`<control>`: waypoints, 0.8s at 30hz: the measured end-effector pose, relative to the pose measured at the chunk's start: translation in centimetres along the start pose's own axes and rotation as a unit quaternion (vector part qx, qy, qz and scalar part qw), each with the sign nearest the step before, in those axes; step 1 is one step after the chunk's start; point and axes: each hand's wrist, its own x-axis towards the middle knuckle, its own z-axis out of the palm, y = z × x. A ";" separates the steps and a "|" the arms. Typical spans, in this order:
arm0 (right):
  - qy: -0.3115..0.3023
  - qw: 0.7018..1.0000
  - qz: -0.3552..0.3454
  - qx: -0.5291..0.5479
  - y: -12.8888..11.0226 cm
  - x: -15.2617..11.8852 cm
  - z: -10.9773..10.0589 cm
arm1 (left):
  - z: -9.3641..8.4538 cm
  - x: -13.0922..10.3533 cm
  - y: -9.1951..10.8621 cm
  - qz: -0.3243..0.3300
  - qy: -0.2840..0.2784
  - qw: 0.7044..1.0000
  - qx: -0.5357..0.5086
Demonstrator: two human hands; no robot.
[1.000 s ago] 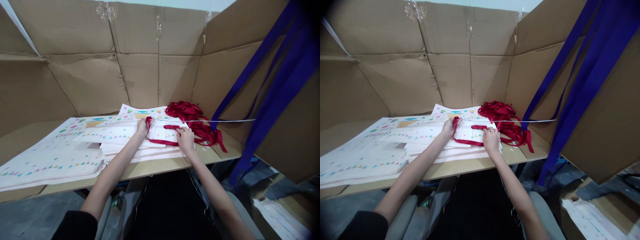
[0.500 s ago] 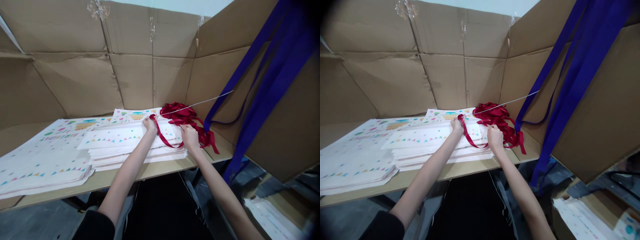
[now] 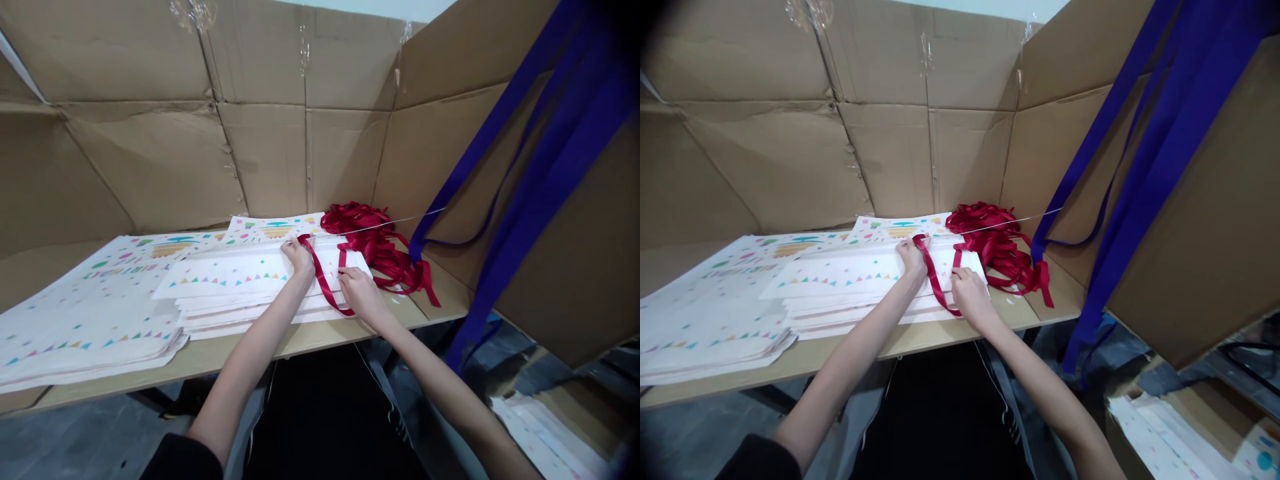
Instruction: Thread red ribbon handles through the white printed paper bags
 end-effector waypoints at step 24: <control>0.038 0.992 0.026 0.118 2.4 6.8 -3.6 | -0.9 -1.9 2.2 -0.053 -0.188 0.981 0.004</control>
